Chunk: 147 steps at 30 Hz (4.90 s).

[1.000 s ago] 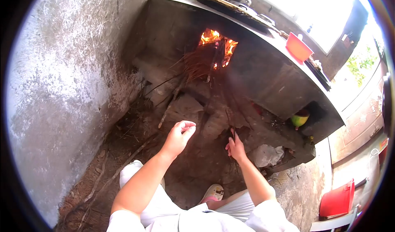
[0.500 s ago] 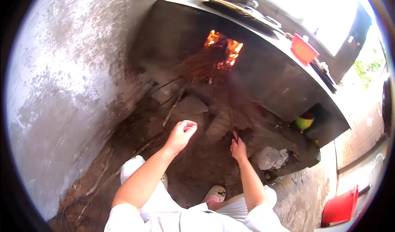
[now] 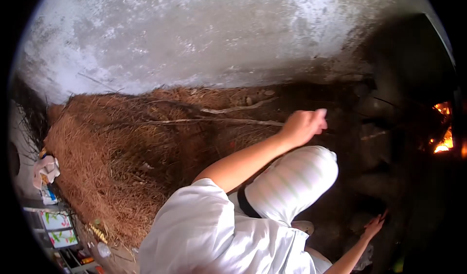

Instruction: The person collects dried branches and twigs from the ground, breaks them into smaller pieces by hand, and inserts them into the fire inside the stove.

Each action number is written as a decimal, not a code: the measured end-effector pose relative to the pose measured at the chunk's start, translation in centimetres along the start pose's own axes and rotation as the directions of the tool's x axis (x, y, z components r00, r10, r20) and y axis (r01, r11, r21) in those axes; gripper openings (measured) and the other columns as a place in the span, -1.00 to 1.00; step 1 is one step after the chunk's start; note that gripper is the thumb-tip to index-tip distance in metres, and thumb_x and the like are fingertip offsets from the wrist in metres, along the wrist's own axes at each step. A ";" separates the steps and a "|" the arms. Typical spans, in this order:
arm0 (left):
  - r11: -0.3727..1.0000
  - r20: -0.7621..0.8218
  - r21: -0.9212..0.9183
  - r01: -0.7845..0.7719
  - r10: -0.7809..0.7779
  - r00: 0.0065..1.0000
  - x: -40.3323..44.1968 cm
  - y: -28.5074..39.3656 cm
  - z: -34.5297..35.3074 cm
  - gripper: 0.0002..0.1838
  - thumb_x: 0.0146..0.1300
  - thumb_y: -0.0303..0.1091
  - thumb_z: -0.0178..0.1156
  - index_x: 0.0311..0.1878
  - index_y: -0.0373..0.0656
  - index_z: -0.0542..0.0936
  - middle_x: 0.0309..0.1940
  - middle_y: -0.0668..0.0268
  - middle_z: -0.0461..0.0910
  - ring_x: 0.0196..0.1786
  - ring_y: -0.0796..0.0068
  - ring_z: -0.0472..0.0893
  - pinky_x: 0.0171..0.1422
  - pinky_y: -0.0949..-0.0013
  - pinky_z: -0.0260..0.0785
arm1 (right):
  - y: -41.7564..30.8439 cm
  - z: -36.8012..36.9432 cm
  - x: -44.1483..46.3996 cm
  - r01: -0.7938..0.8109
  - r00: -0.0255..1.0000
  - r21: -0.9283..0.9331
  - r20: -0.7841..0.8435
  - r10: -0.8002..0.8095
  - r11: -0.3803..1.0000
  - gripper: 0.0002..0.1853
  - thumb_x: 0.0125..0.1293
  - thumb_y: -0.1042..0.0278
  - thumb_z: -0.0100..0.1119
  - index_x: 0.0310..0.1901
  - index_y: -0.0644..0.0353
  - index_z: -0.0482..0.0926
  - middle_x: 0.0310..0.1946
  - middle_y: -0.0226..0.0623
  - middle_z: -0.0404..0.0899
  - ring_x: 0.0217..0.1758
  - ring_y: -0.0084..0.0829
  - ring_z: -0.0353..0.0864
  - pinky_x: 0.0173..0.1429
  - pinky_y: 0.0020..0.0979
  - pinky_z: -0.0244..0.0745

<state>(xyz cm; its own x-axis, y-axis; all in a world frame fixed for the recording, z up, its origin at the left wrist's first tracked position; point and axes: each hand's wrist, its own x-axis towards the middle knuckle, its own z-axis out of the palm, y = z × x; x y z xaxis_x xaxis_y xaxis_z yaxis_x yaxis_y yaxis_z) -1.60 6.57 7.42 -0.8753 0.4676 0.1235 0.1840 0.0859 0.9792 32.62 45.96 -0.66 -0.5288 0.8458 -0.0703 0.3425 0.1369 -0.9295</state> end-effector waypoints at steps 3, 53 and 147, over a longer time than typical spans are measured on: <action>0.845 -0.128 0.473 0.251 -0.216 0.968 -5.9 -13.9 -5.2 -0.53 0.39 -0.09 -0.21 -0.26 -0.23 0.63 -0.50 0.01 0.58 -0.35 0.05 0.59 -0.23 0.17 0.41 | 0.7 -0.6 0.6 0.099 0.994 -0.157 -0.022 -0.103 0.983 -0.54 0.43 0.25 -0.18 0.34 0.05 0.17 -0.63 -0.47 0.25 -0.72 -0.69 0.09 -0.76 -0.58 0.00; 0.508 -0.200 0.686 0.521 -0.556 0.807 -17.6 -20.6 -18.6 -0.74 0.27 -0.13 0.08 -0.18 -0.10 0.55 -0.19 0.21 0.53 -0.13 0.12 0.55 -0.10 0.08 0.39 | -0.3 -1.2 1.2 0.059 0.995 -0.344 -0.049 -0.081 0.937 -0.54 0.43 0.27 -0.17 0.34 0.07 0.17 -0.68 -0.48 0.18 -0.73 -0.65 0.03 -0.72 -0.57 -0.02; 0.591 0.184 -0.732 0.339 -0.308 0.933 -6.2 3.8 4.6 -0.42 0.36 0.19 -0.26 0.15 -0.04 0.42 0.08 0.44 0.44 0.15 0.60 0.31 0.21 0.38 -0.05 | -26.2 27.7 -8.5 0.906 0.265 -0.411 0.732 -0.628 -0.097 -0.28 0.06 0.37 0.08 0.34 -0.10 0.17 -0.48 -0.32 0.44 -0.27 -0.29 0.47 0.24 -0.16 0.22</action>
<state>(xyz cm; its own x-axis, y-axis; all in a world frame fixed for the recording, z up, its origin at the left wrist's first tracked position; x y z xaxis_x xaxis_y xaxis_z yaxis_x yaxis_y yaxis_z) 6.59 8.07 9.66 -0.7913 0.5722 -0.2157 -0.5157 -0.4349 0.7382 6.65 20.91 14.22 -0.9233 -0.2392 0.3005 -0.1932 0.9655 0.1749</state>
